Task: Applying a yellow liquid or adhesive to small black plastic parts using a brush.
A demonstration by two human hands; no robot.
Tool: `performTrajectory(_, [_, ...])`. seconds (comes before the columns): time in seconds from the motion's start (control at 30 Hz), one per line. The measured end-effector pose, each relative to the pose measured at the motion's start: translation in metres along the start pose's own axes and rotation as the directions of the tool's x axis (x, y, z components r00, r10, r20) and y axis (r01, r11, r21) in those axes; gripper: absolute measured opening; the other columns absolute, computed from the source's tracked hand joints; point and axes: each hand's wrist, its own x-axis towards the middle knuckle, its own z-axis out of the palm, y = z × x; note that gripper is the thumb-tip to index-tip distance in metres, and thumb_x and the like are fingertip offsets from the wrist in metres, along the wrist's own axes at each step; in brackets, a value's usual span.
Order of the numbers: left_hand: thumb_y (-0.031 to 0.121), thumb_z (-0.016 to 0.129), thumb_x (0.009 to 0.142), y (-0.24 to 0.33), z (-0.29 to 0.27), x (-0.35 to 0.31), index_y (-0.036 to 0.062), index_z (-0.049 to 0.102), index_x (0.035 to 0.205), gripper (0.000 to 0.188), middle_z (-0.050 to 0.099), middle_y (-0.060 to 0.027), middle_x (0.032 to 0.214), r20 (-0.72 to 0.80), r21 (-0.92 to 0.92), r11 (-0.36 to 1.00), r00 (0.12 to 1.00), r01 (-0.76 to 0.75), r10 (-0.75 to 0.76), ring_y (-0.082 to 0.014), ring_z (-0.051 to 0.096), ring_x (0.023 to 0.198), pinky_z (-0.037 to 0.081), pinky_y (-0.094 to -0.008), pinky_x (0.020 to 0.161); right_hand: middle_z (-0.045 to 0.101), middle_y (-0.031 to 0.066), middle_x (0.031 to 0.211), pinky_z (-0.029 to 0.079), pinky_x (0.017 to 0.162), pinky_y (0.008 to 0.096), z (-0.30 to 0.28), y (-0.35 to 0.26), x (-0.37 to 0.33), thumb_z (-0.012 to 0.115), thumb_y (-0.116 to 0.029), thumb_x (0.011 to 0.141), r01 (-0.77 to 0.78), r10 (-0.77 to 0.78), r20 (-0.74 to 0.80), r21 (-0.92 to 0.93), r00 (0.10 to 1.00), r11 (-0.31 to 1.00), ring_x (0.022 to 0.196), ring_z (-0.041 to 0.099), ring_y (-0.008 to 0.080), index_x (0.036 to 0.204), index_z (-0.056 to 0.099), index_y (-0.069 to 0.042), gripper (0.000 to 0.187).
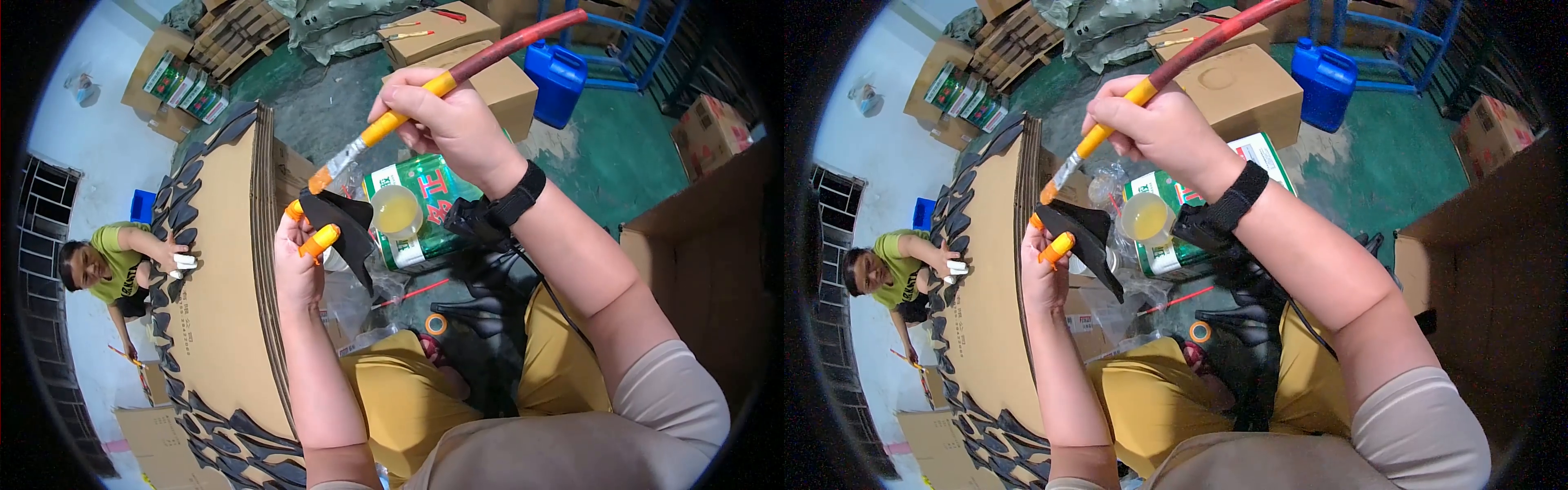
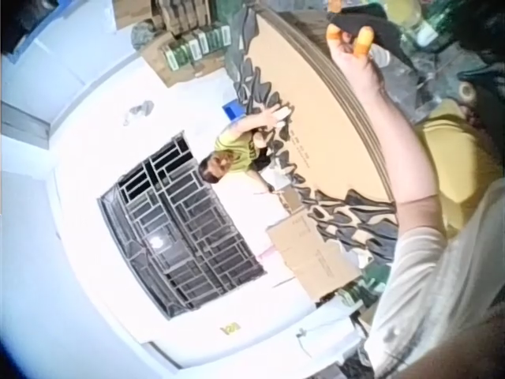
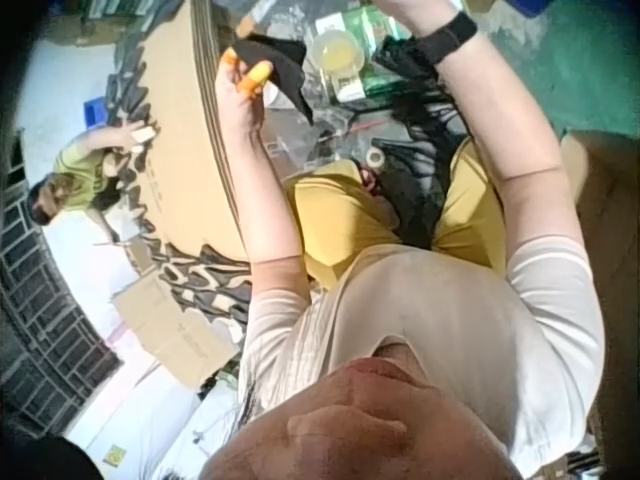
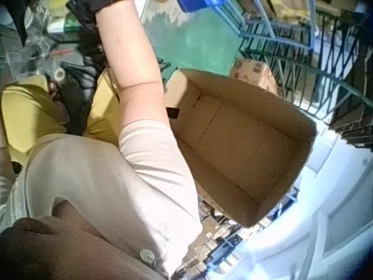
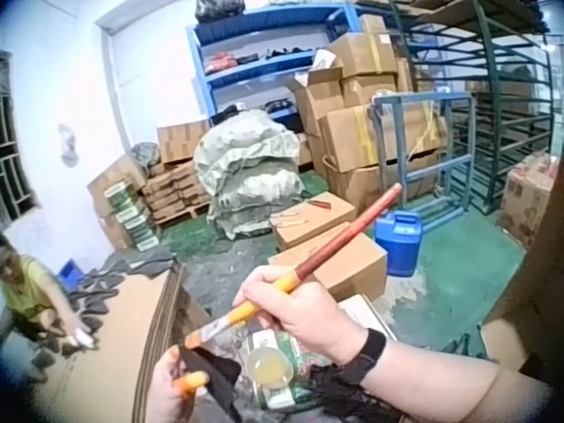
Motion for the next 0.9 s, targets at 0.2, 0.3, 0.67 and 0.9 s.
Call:
performTrajectory(0.2, [-0.01,0.063,0.071,0.004,0.006,-0.001,0.0028,0.052,0.113,0.045,0.061,-0.0055,0.101,-0.017,0.004,1.0,1.0,0.004,-0.004,-0.0132,0.059,0.093,0.047,-0.0236,0.082,0.053,-0.002,0.064,0.03,0.044,0.017,-0.008,0.003,-0.001,0.054,-0.022,0.089,-0.002,0.02,0.116,-0.156,0.993,0.988,0.05,0.041,0.0024,0.077,0.061,-0.003,0.023])
performTrajectory(0.3, [-0.009,0.063,0.072,0.004,0.002,-0.001,0.0036,0.051,0.114,0.046,0.061,-0.0052,0.101,-0.017,-0.016,1.0,1.0,0.02,-0.02,-0.0121,0.059,0.092,0.048,-0.0207,0.078,0.055,-0.0016,0.067,0.031,0.045,0.0171,-0.012,-0.002,-0.002,0.054,-0.022,0.089,0.005,0.017,0.137,-0.16,0.99,0.987,0.051,0.042,0.0022,0.078,0.06,-0.003,0.023])
performTrajectory(0.67, [-0.001,0.06,0.079,0.002,-0.005,-0.002,0.0038,0.046,0.122,0.046,0.056,-0.0048,0.108,0.059,-0.077,0.997,0.998,0.0,0.005,-0.0126,0.057,0.092,0.049,-0.0234,0.077,0.056,-0.0013,0.069,0.031,0.045,0.0175,-0.016,0.006,0.001,0.053,-0.02,0.088,0.002,0.017,0.107,-0.177,0.994,0.984,0.052,0.043,0.0032,0.079,0.06,-0.004,0.021])
performTrajectory(0.9, [0.001,0.059,0.08,-0.002,-0.013,0.001,0.003,0.044,0.124,0.046,0.055,-0.0071,0.113,0.099,-0.101,0.995,0.995,0.0,0.01,-0.0188,0.057,0.101,0.047,-0.0314,0.088,0.058,0.0005,0.07,0.032,0.045,0.018,-0.004,0.007,0.0,0.052,-0.02,0.088,0.015,-0.011,0.071,-0.055,0.997,0.998,0.05,0.042,0.0033,0.076,0.059,-0.003,0.021])
